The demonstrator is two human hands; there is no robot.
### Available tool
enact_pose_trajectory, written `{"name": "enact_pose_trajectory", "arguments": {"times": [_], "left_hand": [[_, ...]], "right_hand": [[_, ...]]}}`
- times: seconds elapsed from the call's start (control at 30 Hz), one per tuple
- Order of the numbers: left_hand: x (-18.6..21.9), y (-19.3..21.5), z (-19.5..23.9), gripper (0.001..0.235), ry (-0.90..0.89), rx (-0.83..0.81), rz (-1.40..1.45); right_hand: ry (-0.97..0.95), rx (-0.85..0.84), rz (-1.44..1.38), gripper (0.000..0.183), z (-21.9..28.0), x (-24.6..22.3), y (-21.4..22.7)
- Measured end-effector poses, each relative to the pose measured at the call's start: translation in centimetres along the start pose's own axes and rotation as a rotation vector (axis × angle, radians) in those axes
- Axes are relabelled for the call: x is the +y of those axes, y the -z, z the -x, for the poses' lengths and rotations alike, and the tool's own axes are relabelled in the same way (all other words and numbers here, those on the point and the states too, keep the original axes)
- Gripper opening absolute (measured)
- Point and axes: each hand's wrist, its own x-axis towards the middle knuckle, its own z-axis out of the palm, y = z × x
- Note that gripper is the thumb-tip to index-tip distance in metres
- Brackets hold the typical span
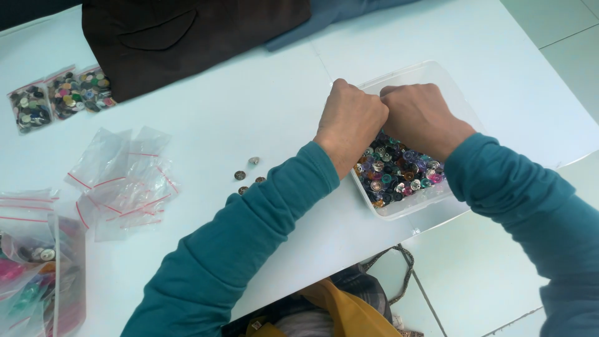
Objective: Sorting and packaging small buttons into plastic zip-lock bags
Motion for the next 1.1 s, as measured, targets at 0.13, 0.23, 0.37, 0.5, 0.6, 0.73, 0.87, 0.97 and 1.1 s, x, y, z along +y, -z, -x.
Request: {"name": "enact_pose_trajectory", "arguments": {"times": [0.13,0.23,0.37,0.5,0.6,0.73,0.87,0.97,1.1], "left_hand": [[0.5,0.0,-0.2,0.021,0.005,-0.006,0.009],[0.5,-0.1,-0.4,0.017,-0.014,-0.033,0.001],[1.0,-0.4,-0.1,0.018,-0.019,-0.048,0.045],[1.1,-2.0,-0.4,0.019,-0.026,-0.025,0.106],[0.6,-1.2,-0.1,0.019,-0.059,0.003,0.147],[0.0,-1.8,-0.3,0.019,-0.046,0.06,0.198],[-2.2,1.1,1.5,0.009,0.018,-0.001,0.595],[-4.7,5.8,5.5,0.007,0.023,-0.065,0.916],[-6.5,7.7,11.0,0.011,-0.156,0.242,1.208]], "right_hand": [[-0.026,-0.012,0.018,0.017,0.3,-1.2,1.9],[-0.03,-0.034,-0.025,0.012,0.2,-0.9,1.9],[-0.036,-0.076,-0.051,0.013,0.1,-0.7,1.8],[-0.055,-0.127,-0.084,0.014,0.2,-0.5,2.6],[-0.093,-0.11,-0.244,0.015,1.1,-0.2,4.1],[-0.12,-0.064,-0.366,0.019,1.8,0.3,5.8],[-0.233,-0.022,-0.816,0.013,3.7,0.1,8.7],[-0.301,0.007,-1.1,0.009,5.7,-1.3,10.9],[-0.202,0.125,-1.307,0.01,8.0,-3.5,11.8]]}}
